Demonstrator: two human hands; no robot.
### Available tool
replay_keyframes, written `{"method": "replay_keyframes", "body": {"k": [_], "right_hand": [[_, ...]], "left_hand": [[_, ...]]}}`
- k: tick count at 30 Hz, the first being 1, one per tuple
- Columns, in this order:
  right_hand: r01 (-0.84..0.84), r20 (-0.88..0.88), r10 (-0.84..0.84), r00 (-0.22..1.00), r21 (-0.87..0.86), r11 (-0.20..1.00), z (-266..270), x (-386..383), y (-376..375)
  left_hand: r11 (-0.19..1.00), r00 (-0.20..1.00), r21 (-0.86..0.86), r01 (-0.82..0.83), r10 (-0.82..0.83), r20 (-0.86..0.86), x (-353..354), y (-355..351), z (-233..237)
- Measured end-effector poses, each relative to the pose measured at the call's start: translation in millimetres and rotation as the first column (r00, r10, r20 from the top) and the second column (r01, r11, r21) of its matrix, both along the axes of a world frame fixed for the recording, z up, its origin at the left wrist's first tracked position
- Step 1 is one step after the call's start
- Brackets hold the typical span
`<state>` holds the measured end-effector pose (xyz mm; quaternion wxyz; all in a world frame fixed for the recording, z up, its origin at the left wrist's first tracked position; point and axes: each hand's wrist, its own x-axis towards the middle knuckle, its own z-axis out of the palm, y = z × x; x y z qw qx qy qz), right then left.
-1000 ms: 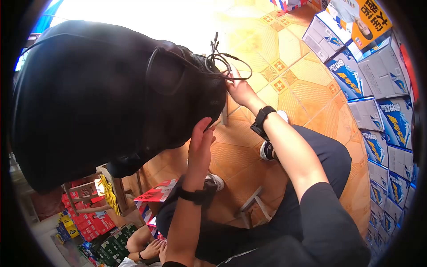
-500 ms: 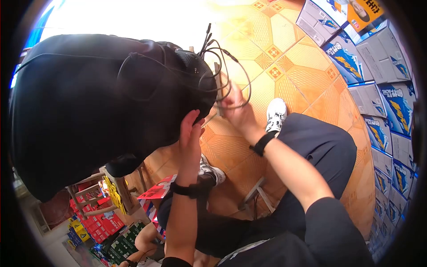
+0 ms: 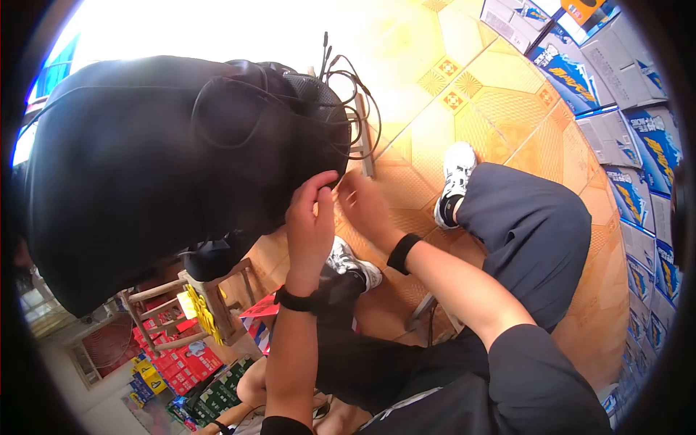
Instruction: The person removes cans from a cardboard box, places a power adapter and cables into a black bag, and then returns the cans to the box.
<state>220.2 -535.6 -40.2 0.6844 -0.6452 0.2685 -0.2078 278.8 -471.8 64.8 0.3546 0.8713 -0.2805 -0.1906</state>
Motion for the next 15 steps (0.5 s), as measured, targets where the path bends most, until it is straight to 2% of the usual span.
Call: {"method": "replay_keyframes", "body": {"k": [1, 3, 4, 5, 6, 7, 8, 9, 11, 13, 15], "right_hand": [[0.117, -0.156, -0.109, 0.982, 0.048, 0.992, -18.1, 7.9, -9.7], [0.140, -0.119, -0.128, 0.985, 0.101, 0.985, -32.7, 20.8, -17.3], [0.175, -0.028, -0.174, 0.984, 0.270, 0.947, -30.6, 30.8, -15.8], [0.190, 0.054, -0.236, 0.970, 0.435, 0.880, -27.3, 36.4, -19.0], [0.100, 0.118, -0.176, 0.977, 0.477, 0.873, -23.8, 35.3, -26.4], [0.105, 0.114, -0.184, 0.976, 0.491, 0.865, -19.8, 34.6, -27.6], [0.148, 0.090, -0.202, 0.975, 0.416, 0.897, -18.7, 36.2, -27.3], [0.185, 0.066, -0.220, 0.973, 0.339, 0.922, -19.5, 37.7, -26.3], [0.137, 0.046, -0.168, 0.985, 0.385, 0.912, -30.0, 41.9, -25.0], [0.129, 0.085, -0.177, 0.981, 0.400, 0.907, -35.7, 41.8, -26.3], [0.104, 0.093, -0.155, 0.983, 0.413, 0.905, -41.5, 35.7, -26.2]], "left_hand": [[1.000, 1.000, 0.012, 0.000, 0.000, 0.000, -0.6, -9.0, 2.3], [0.999, 0.982, 0.003, 0.043, -0.042, -0.185, -0.2, -28.8, -3.4], [0.995, 0.995, 0.043, 0.094, -0.092, -0.043, 3.5, -32.6, -18.3], [0.993, 0.994, 0.055, 0.105, -0.102, -0.049, 4.5, -37.6, -22.3], [0.994, 0.996, 0.081, 0.070, -0.074, 0.056, 5.0, -40.8, -24.9], [0.994, 0.985, 0.104, 0.031, -0.047, 0.165, 6.1, -42.9, -27.1], [0.974, 0.906, 0.212, 0.076, -0.156, 0.394, 9.2, -40.6, -30.4], [0.971, 0.904, 0.227, 0.080, -0.166, 0.395, 14.6, -37.8, -32.0], [0.992, 0.963, 0.123, 0.019, -0.051, 0.264, 20.1, -31.4, -28.1], [0.992, 0.968, 0.127, 0.005, -0.037, 0.250, 19.9, -35.0, -21.2], [0.990, 0.992, 0.076, -0.122, 0.120, 0.026, 24.9, -40.8, -16.6]]}}
